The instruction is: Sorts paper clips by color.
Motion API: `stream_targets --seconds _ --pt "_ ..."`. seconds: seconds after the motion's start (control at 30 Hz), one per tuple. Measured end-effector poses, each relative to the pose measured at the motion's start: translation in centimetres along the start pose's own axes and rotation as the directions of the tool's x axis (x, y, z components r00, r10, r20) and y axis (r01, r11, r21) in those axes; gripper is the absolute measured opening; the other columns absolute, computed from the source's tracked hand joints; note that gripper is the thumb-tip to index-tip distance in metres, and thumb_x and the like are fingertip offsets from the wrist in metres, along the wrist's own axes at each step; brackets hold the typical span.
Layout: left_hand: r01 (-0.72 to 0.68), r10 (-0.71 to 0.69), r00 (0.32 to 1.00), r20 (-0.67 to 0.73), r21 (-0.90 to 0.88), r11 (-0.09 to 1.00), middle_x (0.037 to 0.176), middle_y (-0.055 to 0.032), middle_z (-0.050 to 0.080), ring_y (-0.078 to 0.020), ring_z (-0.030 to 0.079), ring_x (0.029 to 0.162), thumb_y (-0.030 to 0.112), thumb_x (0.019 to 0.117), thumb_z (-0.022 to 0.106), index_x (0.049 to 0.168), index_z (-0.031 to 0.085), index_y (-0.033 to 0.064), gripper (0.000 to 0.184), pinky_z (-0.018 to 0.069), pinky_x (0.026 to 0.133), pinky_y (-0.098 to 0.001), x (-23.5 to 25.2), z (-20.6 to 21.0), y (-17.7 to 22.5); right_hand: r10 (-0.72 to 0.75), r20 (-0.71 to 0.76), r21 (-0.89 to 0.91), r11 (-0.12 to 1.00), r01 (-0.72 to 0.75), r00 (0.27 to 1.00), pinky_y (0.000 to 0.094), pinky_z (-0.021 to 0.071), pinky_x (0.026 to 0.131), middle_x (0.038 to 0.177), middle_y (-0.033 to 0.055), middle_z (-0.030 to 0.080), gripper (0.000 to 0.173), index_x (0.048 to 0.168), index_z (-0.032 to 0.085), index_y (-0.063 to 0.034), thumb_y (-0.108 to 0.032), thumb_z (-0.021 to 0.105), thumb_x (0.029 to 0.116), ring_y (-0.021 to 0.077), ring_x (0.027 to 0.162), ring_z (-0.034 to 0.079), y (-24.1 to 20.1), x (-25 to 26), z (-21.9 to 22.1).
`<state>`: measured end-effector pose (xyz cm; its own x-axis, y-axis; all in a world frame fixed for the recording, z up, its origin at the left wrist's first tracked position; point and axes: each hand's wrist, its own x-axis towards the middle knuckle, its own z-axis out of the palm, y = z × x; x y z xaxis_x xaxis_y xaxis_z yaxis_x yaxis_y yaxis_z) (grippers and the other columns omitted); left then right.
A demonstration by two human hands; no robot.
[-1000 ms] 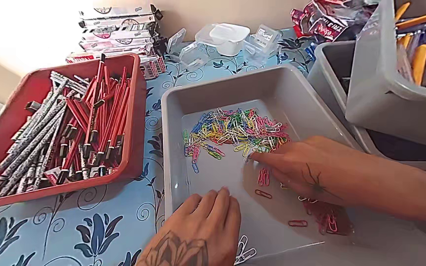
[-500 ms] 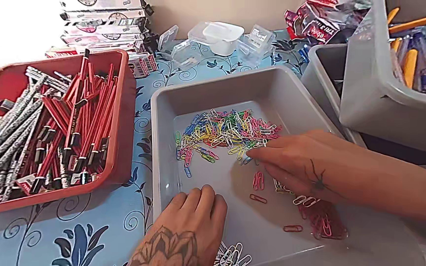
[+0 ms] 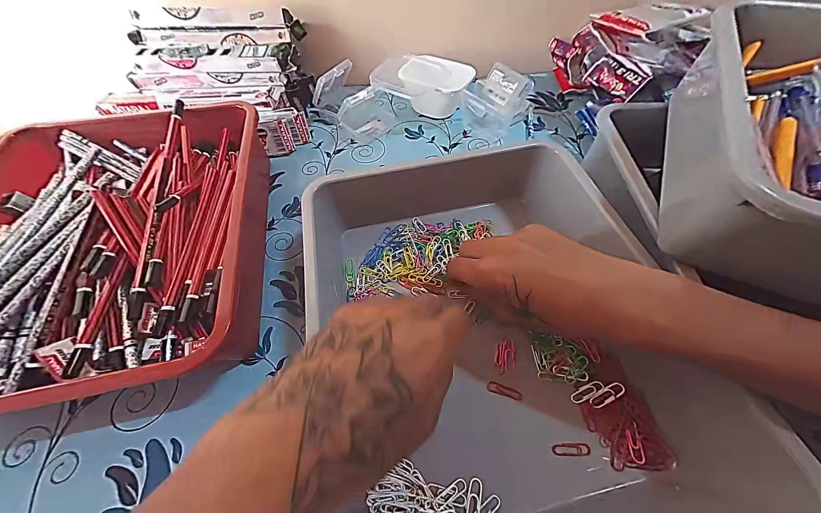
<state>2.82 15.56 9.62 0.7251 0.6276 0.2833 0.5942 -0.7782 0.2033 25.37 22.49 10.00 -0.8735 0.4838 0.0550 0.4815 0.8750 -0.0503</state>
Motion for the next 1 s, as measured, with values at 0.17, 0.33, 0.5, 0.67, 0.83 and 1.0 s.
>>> stream_targets --seconds 0.17,0.33,0.5,0.67,0.83,1.0 --pt "0.109 -0.108 0.994 0.015 -0.036 0.993 0.090 -0.0053 0.070 -0.0213 0.069 0.083 0.015 0.0912 0.062 0.107 0.073 0.0087 0.020 0.0533 0.068 -0.0394 2.5 0.4 -3.6 0.117 0.074 0.067 0.990 -0.122 0.990 0.0389 0.0498 0.058 0.092 0.0101 0.064 0.030 0.120 0.068 -0.0040 -0.016 0.070 0.0924 0.0247 0.076 0.066 0.0 0.0 -0.5" --pt "0.117 -0.115 0.976 0.184 0.000 0.993 0.094 -0.0059 0.068 -0.0230 0.069 0.089 0.022 0.0951 0.067 0.106 0.071 0.0112 0.016 0.0558 0.072 -0.0408 2.6 1.4 -4.1 0.142 0.015 0.110 0.984 -0.143 0.990 0.0349 0.0491 0.057 0.083 0.0033 0.063 0.015 0.103 0.069 -0.0078 -0.017 0.060 0.0961 0.0174 0.071 0.064 0.3 -0.2 -0.4" --pt "0.081 -0.081 0.983 0.166 0.006 0.997 0.086 -0.0046 0.066 -0.0211 0.067 0.082 0.018 0.0969 0.065 0.095 0.071 0.0112 0.009 0.0543 0.068 -0.0377 2.7 1.4 -4.2 0.229 -0.084 0.160 0.964 -0.214 0.970 0.0349 0.0527 0.063 0.086 -0.0013 0.068 0.014 0.099 0.071 -0.0134 -0.021 0.060 0.0980 0.0135 0.077 0.066 0.8 -0.9 -0.5" --pt "0.074 -0.078 0.994 0.071 0.055 0.996 0.087 -0.0094 0.065 -0.0265 0.068 0.083 0.015 0.0958 0.062 0.098 0.070 0.0053 0.013 0.0545 0.068 -0.0407 2.4 1.6 -3.9 0.303 -0.113 0.201 0.940 -0.277 0.946 0.0302 0.0513 0.062 0.085 -0.0021 0.069 0.010 0.098 0.073 -0.0143 -0.020 0.064 0.0978 0.0103 0.074 0.064 0.4 -0.5 -0.7" --pt "0.183 -0.183 0.983 0.000 0.015 0.983 0.072 -0.0056 0.058 -0.0221 0.061 0.064 0.014 0.0949 0.065 0.097 0.064 0.0053 0.009 0.0465 0.053 -0.0369 2.6 0.9 -3.4 0.349 -0.192 0.282 0.915 -0.289 0.917 0.0220 0.0509 0.063 0.089 -0.0011 0.071 0.016 0.107 0.075 -0.0118 -0.014 0.062 0.0988 0.0050 0.073 0.063 0.4 -0.4 -1.0" --pt "0.228 -0.232 0.968 -0.095 -0.051 0.972 0.074 -0.0068 0.060 -0.0229 0.062 0.064 0.005 0.0948 0.063 0.107 0.064 0.0061 0.013 0.0474 0.055 -0.0370 2.5 0.5 -3.3 0.134 -0.198 0.163 0.981 -0.102 0.971 0.0282 0.0504 0.062 0.085 0.0015 0.064 0.023 0.103 0.075 -0.0111 -0.012 0.053 0.0976 0.0122 0.076 0.064 0.7 0.4 -0.3"
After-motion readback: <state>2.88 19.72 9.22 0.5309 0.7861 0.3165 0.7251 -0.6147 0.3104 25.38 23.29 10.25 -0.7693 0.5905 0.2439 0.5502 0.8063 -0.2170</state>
